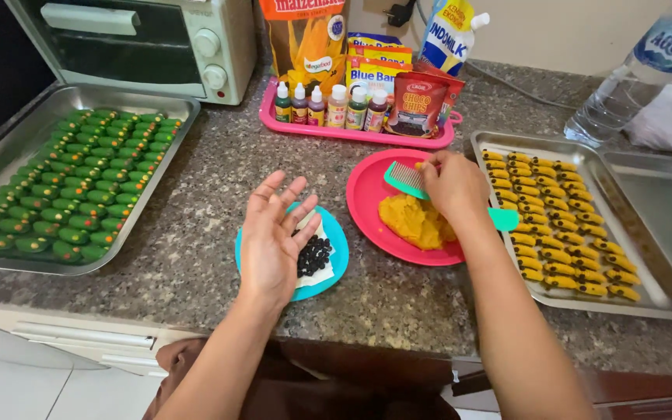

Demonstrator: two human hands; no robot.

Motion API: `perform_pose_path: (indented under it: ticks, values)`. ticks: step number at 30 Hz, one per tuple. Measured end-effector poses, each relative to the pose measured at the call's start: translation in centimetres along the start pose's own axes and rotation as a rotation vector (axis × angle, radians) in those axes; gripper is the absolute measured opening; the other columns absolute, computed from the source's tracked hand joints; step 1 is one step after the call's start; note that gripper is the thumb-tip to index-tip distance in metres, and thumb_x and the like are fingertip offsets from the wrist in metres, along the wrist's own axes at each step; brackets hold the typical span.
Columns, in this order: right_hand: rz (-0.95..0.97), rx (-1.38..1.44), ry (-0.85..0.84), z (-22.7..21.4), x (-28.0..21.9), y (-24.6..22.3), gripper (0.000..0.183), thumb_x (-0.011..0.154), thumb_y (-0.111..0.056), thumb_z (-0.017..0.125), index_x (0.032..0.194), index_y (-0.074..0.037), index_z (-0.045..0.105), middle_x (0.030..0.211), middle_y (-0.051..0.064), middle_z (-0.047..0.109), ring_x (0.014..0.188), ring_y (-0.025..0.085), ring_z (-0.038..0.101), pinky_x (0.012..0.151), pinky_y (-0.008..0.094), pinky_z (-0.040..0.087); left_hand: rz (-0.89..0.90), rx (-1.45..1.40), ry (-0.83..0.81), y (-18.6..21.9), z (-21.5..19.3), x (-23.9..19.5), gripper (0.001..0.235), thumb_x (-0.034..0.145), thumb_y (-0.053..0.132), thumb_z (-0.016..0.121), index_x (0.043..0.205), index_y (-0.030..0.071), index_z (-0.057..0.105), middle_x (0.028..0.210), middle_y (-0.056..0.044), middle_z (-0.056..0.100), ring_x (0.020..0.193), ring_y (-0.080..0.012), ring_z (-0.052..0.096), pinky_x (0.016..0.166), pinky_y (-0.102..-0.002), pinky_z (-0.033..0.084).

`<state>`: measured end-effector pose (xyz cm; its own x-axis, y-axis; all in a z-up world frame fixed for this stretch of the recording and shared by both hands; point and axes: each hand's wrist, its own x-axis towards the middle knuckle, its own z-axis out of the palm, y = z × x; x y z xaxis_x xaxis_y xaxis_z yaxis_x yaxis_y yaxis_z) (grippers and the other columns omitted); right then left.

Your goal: The person shapes yellow dough into small cylindrical rolls by hand, uses a green comb to create a textured pattern on the surface, and then presses small black beads onto the rolls as decoration. The finished items are placed onto a metal baking tray.

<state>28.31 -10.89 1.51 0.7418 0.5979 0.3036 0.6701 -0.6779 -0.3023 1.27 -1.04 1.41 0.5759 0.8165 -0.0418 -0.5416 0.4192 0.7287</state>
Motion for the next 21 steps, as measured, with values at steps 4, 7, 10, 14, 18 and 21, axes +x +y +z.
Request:
perform_pose_path:
  ticks: [4, 7, 10, 14, 18, 21]
  values:
    - [-0.044, -0.004, 0.018, 0.9, 1.1, 1.7, 0.024, 0.098, -0.036, 0.064, 0.105, -0.020, 0.080, 0.088, 0.015, 0.077, 0.094, 0.043, 0.073, 0.085, 0.054, 0.055, 0.010, -0.003, -0.014, -0.3, -0.3, 0.1, 0.047, 0.100, 0.026, 0.042, 0.146, 0.012, 0.040, 0.146, -0.015, 0.053, 0.126, -0.0290, 0.058, 0.102, -0.044, 0.051]
    - [-0.168, 0.155, 0.079, 0.0, 0.2, -0.2, 0.018, 0.099, -0.031, 0.068, 0.106, -0.022, 0.081, 0.088, 0.014, 0.074, 0.094, 0.041, 0.071, 0.085, 0.052, 0.053, 0.045, -0.005, -0.035, -0.7, -0.5, 0.3, 0.050, 0.100, 0.029, 0.041, 0.147, 0.011, 0.042, 0.150, -0.014, 0.050, 0.134, -0.0287, 0.051, 0.106, -0.043, 0.045]
    - [-0.295, 0.704, -0.040, -0.2, -2.5, -4.4, 0.018, 0.098, -0.017, 0.067, 0.107, -0.009, 0.080, 0.092, 0.017, 0.077, 0.090, 0.019, 0.068, 0.082, 0.037, 0.053, 0.081, 0.008, -0.090, -1.4, -0.8, 0.4, 0.058, 0.100, 0.035, 0.040, 0.153, 0.011, 0.038, 0.159, -0.017, 0.041, 0.146, -0.0343, 0.037, 0.112, -0.047, 0.036]
    - [-0.348, 1.059, -0.282, -1.1, -7.1, -9.7, 0.023, 0.095, -0.014, 0.069, 0.113, -0.004, 0.078, 0.091, 0.007, 0.078, 0.087, 0.011, 0.063, 0.082, 0.030, 0.056, 0.038, -0.113, -0.179, -3.0, -1.0, 1.1, 0.064, 0.100, 0.043, 0.037, 0.157, 0.013, 0.036, 0.162, -0.011, 0.038, 0.142, -0.0261, 0.040, 0.110, -0.040, 0.038]
    - [-0.390, 1.136, -0.338, 0.1, -10.0, -11.9, 0.027, 0.087, -0.011, 0.079, 0.114, -0.009, 0.077, 0.079, 0.002, 0.076, 0.072, 0.005, 0.063, 0.067, 0.021, 0.053, 0.013, -0.263, -0.256, -4.9, -0.9, 1.3, 0.062, 0.105, 0.040, 0.036, 0.157, 0.008, 0.033, 0.162, -0.017, 0.035, 0.138, -0.0316, 0.048, 0.109, -0.045, 0.045]
    - [-0.434, 0.945, -0.230, -0.2, -10.6, -11.9, 0.022, 0.086, -0.018, 0.081, 0.108, -0.018, 0.079, 0.075, 0.000, 0.076, 0.066, 0.006, 0.060, 0.062, 0.022, 0.050, -0.002, -0.286, -0.271, -4.8, -0.4, 0.5, 0.056, 0.107, 0.028, 0.030, 0.157, 0.002, 0.033, 0.162, -0.020, 0.034, 0.138, -0.0341, 0.048, 0.110, -0.050, 0.044]
